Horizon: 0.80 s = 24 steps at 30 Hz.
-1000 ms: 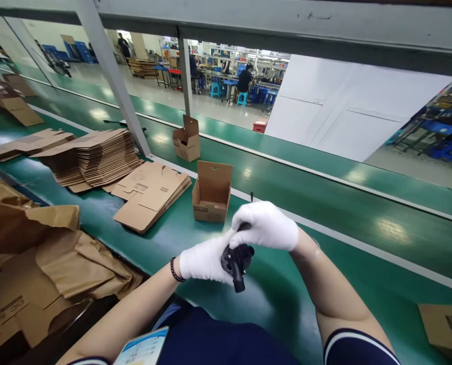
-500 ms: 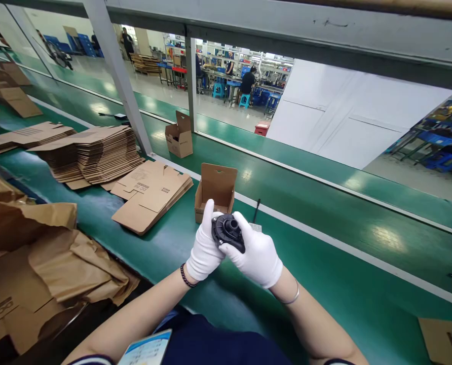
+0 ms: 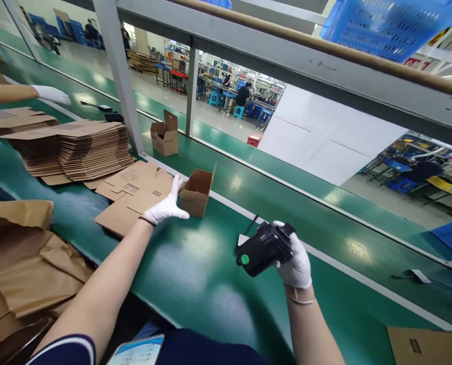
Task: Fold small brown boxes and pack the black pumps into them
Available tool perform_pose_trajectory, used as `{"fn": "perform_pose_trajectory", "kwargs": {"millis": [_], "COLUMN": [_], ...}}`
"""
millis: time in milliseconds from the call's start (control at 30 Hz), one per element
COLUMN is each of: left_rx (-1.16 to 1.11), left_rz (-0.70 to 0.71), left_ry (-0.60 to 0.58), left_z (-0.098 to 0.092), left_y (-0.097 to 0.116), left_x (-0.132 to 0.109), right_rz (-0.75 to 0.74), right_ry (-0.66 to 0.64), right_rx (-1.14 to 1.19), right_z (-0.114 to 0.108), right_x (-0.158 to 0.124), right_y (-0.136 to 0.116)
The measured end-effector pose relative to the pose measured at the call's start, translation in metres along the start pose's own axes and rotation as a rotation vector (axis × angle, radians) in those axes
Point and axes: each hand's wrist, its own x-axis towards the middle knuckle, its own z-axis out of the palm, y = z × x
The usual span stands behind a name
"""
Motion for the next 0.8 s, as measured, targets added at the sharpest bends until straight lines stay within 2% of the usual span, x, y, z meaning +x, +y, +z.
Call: {"fn": "perform_pose_trajectory", "kwargs": {"millis": [67, 133, 233, 300, 367, 433, 500, 567, 633, 700, 733, 800], "left_rx": [0.024, 0.162, 0.368, 0.455, 0.42, 0.302, 0.199, 0.162, 0.143, 0.083, 0.028, -0.1], "left_rz": [0.022, 0.009, -0.023, -0.015, 0.055, 0.141, 0.187, 0.167, 0.107, 0.04, 0.017, 0.0], "left_ry": [0.002, 0.024, 0.165, 0.273, 0.304, 0.327, 0.316, 0.209, 0.061, -0.026, -0.027, 0.05], "left_z": [-0.002, 0.006, 0.044, 0.078, 0.099, 0.096, 0.072, 0.046, 0.035, 0.046, 0.059, 0.09], "left_y": [0.003, 0.014, 0.037, 0.054, 0.067, 0.072, 0.066, 0.052, 0.037, 0.025, 0.022, 0.019], "left_x": [0.009, 0.013, 0.001, -0.019, -0.043, -0.063, -0.074, -0.077, -0.078, -0.082, -0.086, -0.094], "right_rz": [-0.052, -0.093, -0.115, -0.137, -0.17, -0.201, -0.216, -0.218, -0.215, -0.216, -0.221, -0.254], "right_ry": [-0.017, -0.021, -0.003, 0.029, 0.068, 0.095, 0.1, 0.099, 0.081, 0.01, -0.052, -0.217], "right_rx": [0.015, 0.029, -0.006, -0.062, -0.11, -0.123, -0.11, -0.124, -0.198, -0.308, -0.37, -0.509], "right_z": [-0.001, -0.003, -0.007, -0.01, -0.013, -0.016, -0.018, -0.017, -0.01, 0.003, 0.011, 0.028], "right_x": [-0.006, -0.011, -0.011, -0.01, -0.007, -0.006, -0.006, -0.005, -0.001, 0.007, 0.013, 0.029], "right_y": [-0.009, -0.015, -0.019, -0.02, -0.022, -0.026, -0.031, -0.034, -0.035, -0.035, -0.036, -0.037]}}
